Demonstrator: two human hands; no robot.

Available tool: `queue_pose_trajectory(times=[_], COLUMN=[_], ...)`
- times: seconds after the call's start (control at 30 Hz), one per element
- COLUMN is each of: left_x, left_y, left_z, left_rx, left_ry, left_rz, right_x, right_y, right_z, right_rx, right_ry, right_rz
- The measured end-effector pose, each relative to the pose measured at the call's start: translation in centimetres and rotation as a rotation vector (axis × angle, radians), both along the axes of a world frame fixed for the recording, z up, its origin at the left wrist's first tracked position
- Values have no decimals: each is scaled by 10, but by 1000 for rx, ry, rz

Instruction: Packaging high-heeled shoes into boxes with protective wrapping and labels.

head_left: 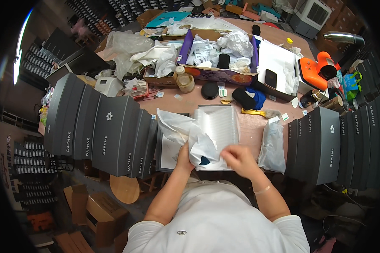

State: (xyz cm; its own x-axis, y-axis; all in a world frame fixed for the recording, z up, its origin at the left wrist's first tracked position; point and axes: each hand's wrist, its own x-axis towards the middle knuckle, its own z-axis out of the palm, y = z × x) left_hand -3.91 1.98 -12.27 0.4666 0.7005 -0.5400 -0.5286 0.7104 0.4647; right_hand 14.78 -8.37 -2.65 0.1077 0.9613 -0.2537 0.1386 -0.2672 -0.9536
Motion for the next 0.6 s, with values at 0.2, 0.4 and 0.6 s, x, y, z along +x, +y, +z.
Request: queue_pose_trajectory(times=[0.2, 0.4, 0.6], left_x=[23, 8, -10], left_y=[-10, -31, -26], left_z=[21, 23, 54], left_rx=[252, 555, 304], left_ry=[291, 550, -232], left_rz=[271, 193, -32], right_x=[-34, -29, -8], right_y=[-12, -14, -29], right_z=[-33, -55, -74], right_rx=[-221, -168, -38], right_ry=[650, 820, 768], right_rz=[-105, -174, -221])
